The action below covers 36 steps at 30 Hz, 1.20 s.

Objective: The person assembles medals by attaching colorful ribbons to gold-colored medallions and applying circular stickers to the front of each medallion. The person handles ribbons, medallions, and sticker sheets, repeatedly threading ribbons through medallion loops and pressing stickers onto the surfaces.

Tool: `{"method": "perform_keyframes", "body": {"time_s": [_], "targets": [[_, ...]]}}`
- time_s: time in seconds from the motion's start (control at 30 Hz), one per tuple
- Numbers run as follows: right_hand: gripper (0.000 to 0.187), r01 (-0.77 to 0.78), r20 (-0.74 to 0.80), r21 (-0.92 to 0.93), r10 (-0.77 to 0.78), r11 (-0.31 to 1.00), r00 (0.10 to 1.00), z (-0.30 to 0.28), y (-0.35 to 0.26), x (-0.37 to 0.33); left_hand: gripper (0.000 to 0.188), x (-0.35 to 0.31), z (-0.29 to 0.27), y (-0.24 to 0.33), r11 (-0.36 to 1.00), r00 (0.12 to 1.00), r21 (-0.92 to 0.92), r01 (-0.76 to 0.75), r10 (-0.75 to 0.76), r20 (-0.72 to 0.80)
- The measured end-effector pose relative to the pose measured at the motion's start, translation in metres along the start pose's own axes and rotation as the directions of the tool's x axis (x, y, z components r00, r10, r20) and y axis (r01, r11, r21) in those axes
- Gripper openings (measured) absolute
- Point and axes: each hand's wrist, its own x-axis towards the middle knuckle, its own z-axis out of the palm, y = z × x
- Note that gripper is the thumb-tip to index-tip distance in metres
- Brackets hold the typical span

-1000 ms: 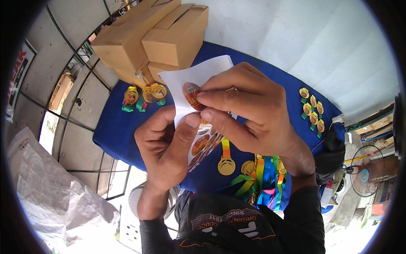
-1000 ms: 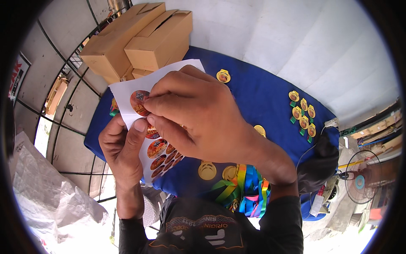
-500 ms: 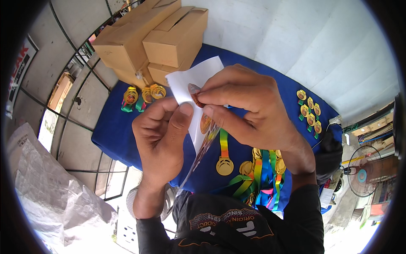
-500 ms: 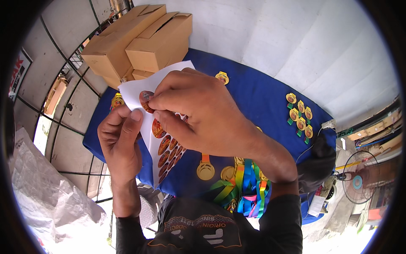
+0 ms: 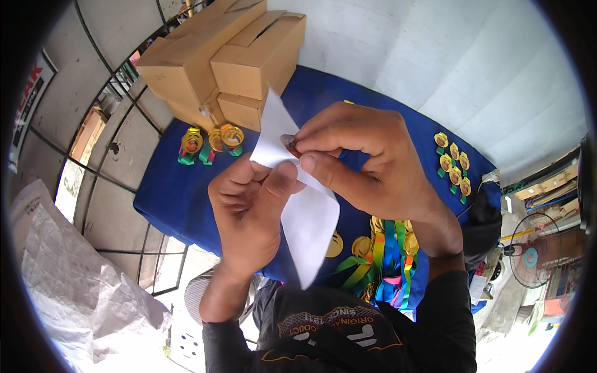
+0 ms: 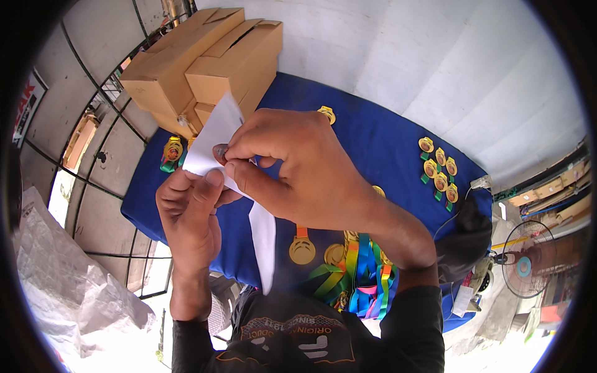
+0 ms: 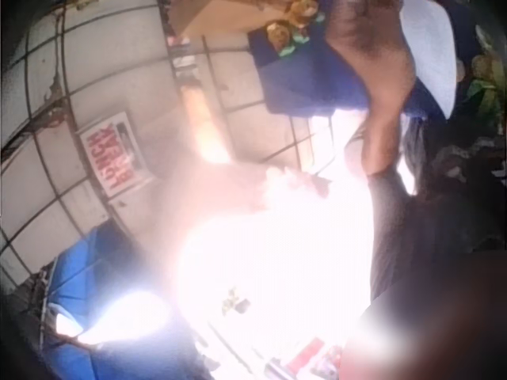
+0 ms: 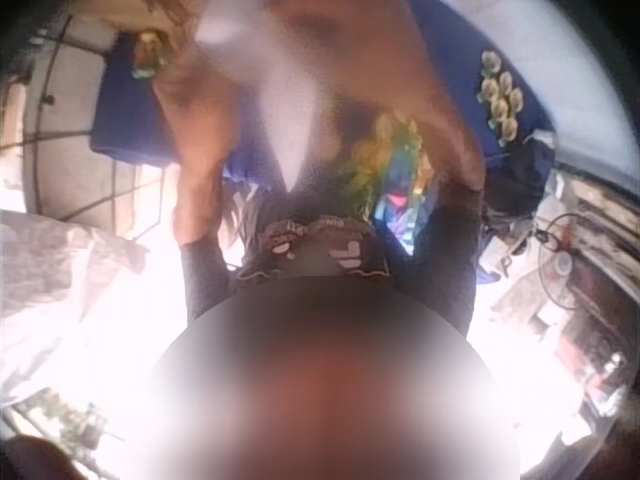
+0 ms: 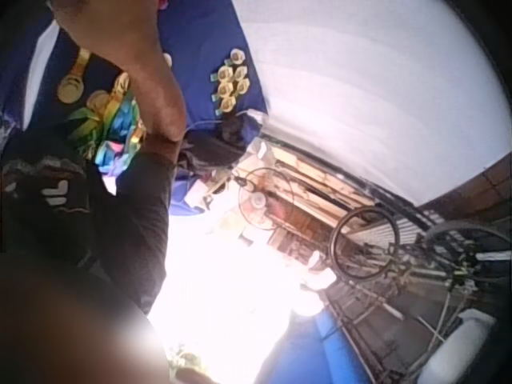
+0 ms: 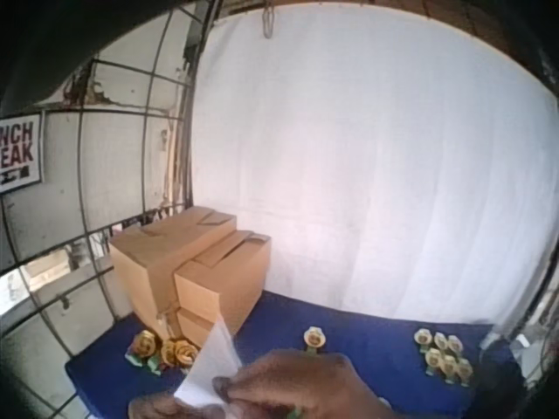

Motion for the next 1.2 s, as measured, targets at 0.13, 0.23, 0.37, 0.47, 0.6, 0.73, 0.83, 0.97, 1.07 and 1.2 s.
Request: {"method": "perform_keyframes", "body": {"time_s": [0.13,0.23,0.37,0.47,0.6,0.73,0.83,0.97,1.07,1.2], "targets": [[0.012,-0.006,0.011,0.076,0.006,0.997,1.000,-0.001,0.003,0.000,0.014,-0.003,0.002,-0.002,0.998,0.998,-0.037,-0.055,0.057,0.038],[0.012,-0.017,0.015,0.104,0.016,0.994,1.000,0.000,0.004,-0.001,0.021,-0.003,0.002,-0.003,0.996,0.995,-0.062,-0.069,0.073,0.069],[0.015,-0.083,-0.031,0.214,0.092,0.973,0.995,0.002,0.003,-0.003,0.025,0.000,-0.001,-0.003,0.982,0.996,-0.186,-0.028,0.042,0.075],[0.019,0.051,-0.048,-0.037,-0.053,0.998,0.997,0.006,0.002,-0.003,0.026,0.003,-0.003,-0.005,0.953,0.997,-0.292,0.077,-0.068,0.041],[0.026,0.079,-0.168,-0.211,-0.116,0.974,0.979,0.019,-0.002,-0.007,0.025,0.002,-0.002,-0.010,0.987,0.999,-0.152,0.051,-0.050,0.010],[0.033,0.138,-0.249,-0.334,-0.229,0.932,0.941,0.031,0.000,-0.012,0.023,-0.006,0.003,-0.019,0.983,0.995,-0.171,-0.069,0.055,-0.084],[0.036,0.182,-0.235,-0.414,-0.298,0.892,0.925,0.033,0.002,-0.016,0.023,-0.010,0.005,-0.024,0.982,0.993,-0.157,-0.105,0.094,-0.074],[0.038,0.197,-0.235,-0.430,-0.320,0.881,0.918,0.033,0.005,-0.021,0.028,-0.014,0.004,-0.026,0.980,0.991,-0.144,-0.134,0.132,-0.028],[0.038,0.246,-0.246,-0.479,-0.397,0.843,0.884,0.036,0.008,-0.022,0.027,-0.015,0.004,-0.025,0.975,0.993,-0.190,-0.115,0.114,-0.021],[0.040,0.272,-0.225,-0.482,-0.418,0.833,0.880,0.036,0.011,-0.023,0.027,-0.016,0.006,-0.021,0.986,0.992,-0.116,-0.121,0.116,-0.052]]}}
